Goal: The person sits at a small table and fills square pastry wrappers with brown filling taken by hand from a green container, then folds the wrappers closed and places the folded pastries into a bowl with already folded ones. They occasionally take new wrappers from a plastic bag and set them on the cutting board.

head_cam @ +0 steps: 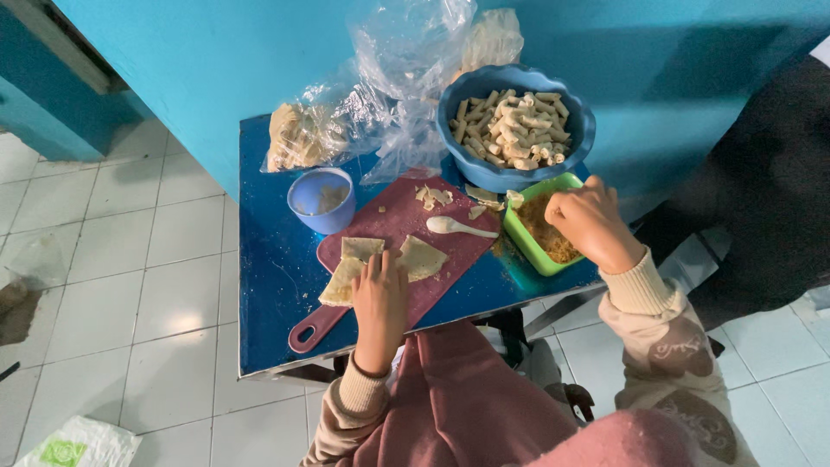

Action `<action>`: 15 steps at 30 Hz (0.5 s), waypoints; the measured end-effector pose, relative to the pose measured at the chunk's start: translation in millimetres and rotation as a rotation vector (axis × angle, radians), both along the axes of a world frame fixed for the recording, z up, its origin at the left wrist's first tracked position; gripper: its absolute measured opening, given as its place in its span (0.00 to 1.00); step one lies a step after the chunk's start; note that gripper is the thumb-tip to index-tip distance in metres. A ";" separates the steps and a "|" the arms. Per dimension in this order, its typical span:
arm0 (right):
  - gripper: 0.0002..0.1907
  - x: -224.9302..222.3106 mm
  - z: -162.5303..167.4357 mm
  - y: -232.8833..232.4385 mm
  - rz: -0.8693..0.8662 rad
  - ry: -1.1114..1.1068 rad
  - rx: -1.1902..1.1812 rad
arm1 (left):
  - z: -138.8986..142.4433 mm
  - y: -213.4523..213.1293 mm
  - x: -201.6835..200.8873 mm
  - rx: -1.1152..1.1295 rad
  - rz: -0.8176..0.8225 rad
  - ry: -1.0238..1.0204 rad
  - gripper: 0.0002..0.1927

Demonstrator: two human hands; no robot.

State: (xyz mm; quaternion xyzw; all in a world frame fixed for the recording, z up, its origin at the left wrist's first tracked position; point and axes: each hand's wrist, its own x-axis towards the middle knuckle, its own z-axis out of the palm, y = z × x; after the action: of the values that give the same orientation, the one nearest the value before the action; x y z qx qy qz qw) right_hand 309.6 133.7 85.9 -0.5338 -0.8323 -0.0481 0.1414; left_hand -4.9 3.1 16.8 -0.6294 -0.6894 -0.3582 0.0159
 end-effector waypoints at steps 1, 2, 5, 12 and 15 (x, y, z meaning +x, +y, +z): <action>0.07 -3.2 8.9 -1.7 0.027 -0.004 0.030 | 0.1 -0.7 0.1 -0.014 -0.007 0.007 0.13; 0.08 -8.9 16.1 -3.1 0.052 -0.007 0.060 | -0.1 -1.5 -0.3 -0.029 -0.017 0.015 0.13; 0.09 -35.6 26.7 -4.7 0.194 0.027 0.142 | -0.8 -1.5 1.2 -0.024 -0.018 0.041 0.15; 0.08 -123.9 -9.6 -10.1 0.511 0.097 0.046 | -2.9 -1.6 -0.3 -0.033 -0.022 0.016 0.18; 0.03 -160.9 -39.2 -17.8 0.641 0.248 0.101 | -4.7 -1.6 -1.2 -0.031 -0.032 -0.003 0.19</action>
State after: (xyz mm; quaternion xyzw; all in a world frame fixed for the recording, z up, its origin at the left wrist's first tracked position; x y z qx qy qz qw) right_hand 148.7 115.9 46.7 -0.2392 -0.9308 0.0226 0.2755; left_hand -6.2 1.5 12.1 -0.6398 -0.6849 -0.3488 -0.0006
